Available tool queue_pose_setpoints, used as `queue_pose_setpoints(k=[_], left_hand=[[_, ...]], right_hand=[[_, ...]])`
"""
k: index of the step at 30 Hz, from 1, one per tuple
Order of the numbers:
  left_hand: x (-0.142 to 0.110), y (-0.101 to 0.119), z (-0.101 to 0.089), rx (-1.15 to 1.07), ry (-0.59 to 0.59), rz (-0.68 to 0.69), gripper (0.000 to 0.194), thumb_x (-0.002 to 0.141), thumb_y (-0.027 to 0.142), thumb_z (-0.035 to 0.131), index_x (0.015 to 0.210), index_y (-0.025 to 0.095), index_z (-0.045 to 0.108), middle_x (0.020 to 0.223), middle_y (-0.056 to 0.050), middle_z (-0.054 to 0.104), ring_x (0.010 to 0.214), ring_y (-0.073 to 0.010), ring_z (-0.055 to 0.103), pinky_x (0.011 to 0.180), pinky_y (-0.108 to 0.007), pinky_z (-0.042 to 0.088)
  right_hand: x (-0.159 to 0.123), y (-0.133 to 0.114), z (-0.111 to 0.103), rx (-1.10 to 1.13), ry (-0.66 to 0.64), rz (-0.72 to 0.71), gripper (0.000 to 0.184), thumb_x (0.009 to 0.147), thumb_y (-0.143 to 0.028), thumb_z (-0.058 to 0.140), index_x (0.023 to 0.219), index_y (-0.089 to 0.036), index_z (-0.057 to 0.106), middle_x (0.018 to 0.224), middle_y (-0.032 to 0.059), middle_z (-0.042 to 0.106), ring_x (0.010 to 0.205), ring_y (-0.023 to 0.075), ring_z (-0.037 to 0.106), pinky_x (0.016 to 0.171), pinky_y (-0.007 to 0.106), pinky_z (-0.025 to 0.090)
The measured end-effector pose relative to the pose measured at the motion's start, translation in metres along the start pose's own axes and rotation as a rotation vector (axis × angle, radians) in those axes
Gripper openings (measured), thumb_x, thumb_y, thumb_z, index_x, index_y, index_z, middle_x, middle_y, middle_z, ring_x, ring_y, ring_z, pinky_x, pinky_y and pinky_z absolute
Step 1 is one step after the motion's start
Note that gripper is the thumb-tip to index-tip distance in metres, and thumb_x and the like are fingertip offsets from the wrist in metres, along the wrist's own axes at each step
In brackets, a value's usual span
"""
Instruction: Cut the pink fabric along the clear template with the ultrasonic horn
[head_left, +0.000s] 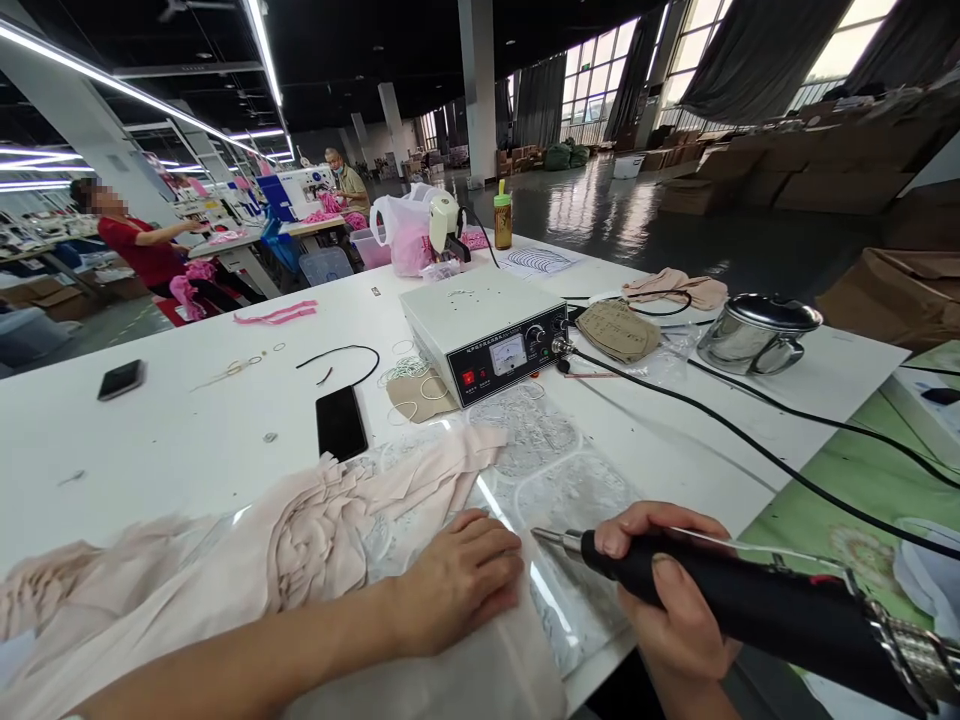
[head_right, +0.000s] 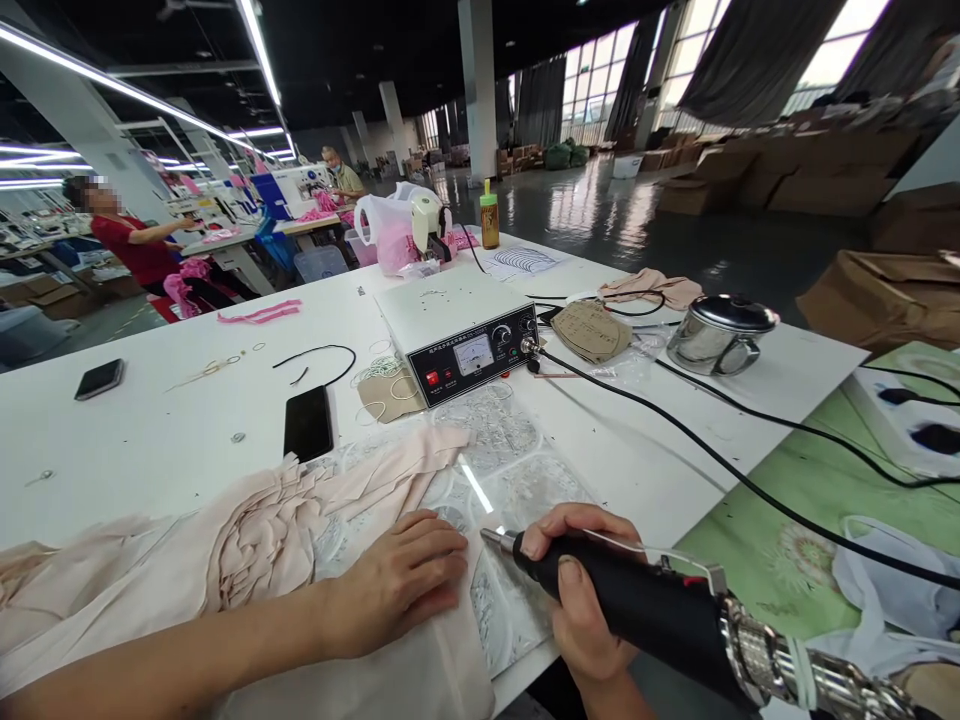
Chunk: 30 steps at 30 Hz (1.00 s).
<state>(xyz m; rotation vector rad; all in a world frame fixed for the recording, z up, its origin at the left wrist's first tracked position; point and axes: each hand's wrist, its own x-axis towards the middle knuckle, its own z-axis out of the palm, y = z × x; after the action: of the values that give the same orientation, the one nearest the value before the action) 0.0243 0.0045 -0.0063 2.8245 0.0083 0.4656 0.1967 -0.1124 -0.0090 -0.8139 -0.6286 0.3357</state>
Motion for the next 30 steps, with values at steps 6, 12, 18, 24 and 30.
queue_pose_setpoints(k=[6, 12, 18, 24, 30], left_hand=[[-0.0063, -0.0047, 0.0017, 0.000, -0.010, 0.063, 0.020, 0.099, 0.033, 0.054, 0.104, 0.014, 0.061, 0.119, -0.010, 0.065, 0.115, -0.0211, 0.058, 0.108, -0.038, 0.039], [-0.0058, -0.0035, 0.0020, 0.000, -0.040, 0.088, 0.017, 0.099, 0.031, 0.054, 0.102, 0.016, 0.062, 0.113, -0.006, 0.067, 0.116, -0.0175, 0.057, 0.111, -0.034, 0.037], [-0.0063, -0.0049, 0.0013, -0.010, 0.004, 0.139, 0.019, 0.100, 0.030, 0.052, 0.101, 0.017, 0.065, 0.115, -0.006, 0.066, 0.120, -0.0187, 0.055, 0.113, -0.036, 0.034], [-0.0063, -0.0086, 0.0022, -0.042, -0.022, 0.163, 0.021, 0.101, 0.031, 0.050, 0.103, 0.017, 0.065, 0.115, -0.006, 0.067, 0.118, -0.0171, 0.057, 0.113, -0.032, 0.034], [-0.0068, -0.0096, 0.0042, -0.025, -0.055, 0.161, 0.017, 0.100, 0.031, 0.053, 0.101, 0.019, 0.066, 0.113, -0.003, 0.068, 0.117, -0.0157, 0.057, 0.115, -0.032, 0.027]], right_hand=[[-0.0011, 0.0012, -0.0001, 0.014, -0.003, 0.010, 0.014, 0.082, -0.026, 0.056, 0.095, -0.023, 0.057, 0.079, 0.0002, 0.056, 0.060, 0.0138, 0.054, 0.057, 0.036, 0.052], [0.0008, 0.0033, 0.0023, 0.027, -0.005, 0.011, 0.014, 0.080, -0.027, 0.056, 0.093, -0.023, 0.058, 0.078, -0.0002, 0.055, 0.058, 0.0135, 0.053, 0.054, 0.035, 0.051], [0.0021, 0.0059, 0.0023, 0.031, 0.009, 0.003, 0.016, 0.080, -0.029, 0.055, 0.095, -0.024, 0.059, 0.078, -0.0002, 0.055, 0.058, 0.0136, 0.052, 0.055, 0.035, 0.050], [0.0035, 0.0049, 0.0022, 0.043, 0.022, 0.012, 0.015, 0.078, -0.026, 0.054, 0.091, -0.022, 0.059, 0.076, 0.0004, 0.055, 0.057, 0.0134, 0.053, 0.053, 0.034, 0.050], [0.0041, 0.0044, 0.0023, 0.040, 0.046, 0.032, 0.015, 0.075, -0.026, 0.056, 0.088, -0.021, 0.059, 0.074, -0.0002, 0.055, 0.056, 0.0137, 0.052, 0.052, 0.035, 0.050]])
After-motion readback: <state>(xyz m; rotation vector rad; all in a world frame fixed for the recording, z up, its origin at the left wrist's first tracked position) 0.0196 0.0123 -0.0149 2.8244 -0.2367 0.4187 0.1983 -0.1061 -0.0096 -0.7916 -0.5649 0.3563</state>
